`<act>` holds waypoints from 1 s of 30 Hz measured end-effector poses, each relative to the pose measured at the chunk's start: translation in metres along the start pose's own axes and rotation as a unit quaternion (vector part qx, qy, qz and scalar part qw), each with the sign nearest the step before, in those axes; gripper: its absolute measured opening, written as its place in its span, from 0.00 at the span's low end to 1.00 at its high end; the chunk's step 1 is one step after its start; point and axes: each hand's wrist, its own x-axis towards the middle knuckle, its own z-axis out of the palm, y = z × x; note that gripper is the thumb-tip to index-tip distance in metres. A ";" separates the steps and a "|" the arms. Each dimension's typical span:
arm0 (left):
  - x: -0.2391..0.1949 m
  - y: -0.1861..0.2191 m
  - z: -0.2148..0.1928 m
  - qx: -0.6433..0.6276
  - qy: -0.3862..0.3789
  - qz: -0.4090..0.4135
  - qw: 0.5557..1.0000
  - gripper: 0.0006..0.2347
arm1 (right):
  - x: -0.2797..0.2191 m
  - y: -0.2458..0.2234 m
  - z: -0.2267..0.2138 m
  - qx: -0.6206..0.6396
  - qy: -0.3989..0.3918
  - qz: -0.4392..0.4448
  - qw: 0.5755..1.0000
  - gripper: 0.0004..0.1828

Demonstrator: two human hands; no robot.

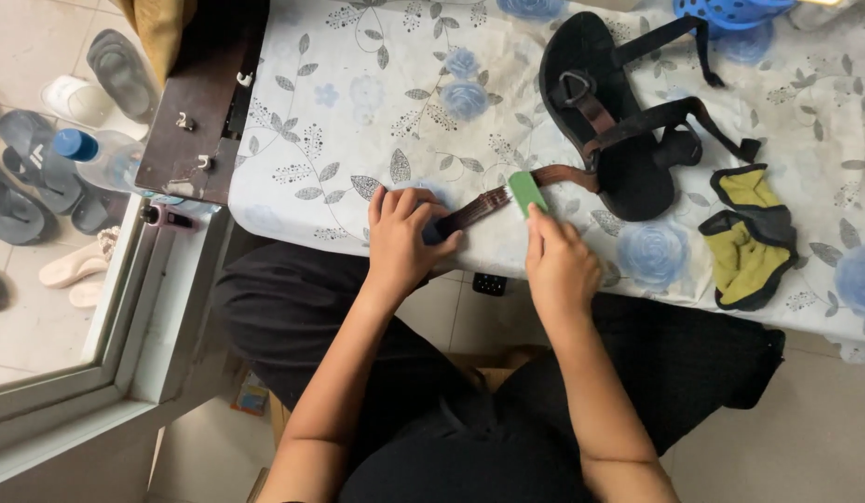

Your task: The person scrubs the brown straps of a black sandal using a green brush. They hold the sandal steady with one hand while scrubbing the straps with the other, occasionally dipping the brush into a container of water.

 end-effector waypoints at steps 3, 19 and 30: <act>-0.001 -0.001 0.001 -0.010 0.001 -0.003 1.000 0.11 | -0.010 -0.007 0.005 0.028 -0.023 -0.014 0.999 0.12; -0.004 -0.010 0.000 -0.033 -0.012 0.000 0.999 0.11 | -0.013 -0.018 -0.003 0.096 -0.050 -0.064 0.992 0.13; -0.003 -0.011 -0.004 -0.051 -0.036 -0.007 0.998 0.11 | -0.004 -0.023 -0.005 0.062 -0.054 -0.035 0.996 0.13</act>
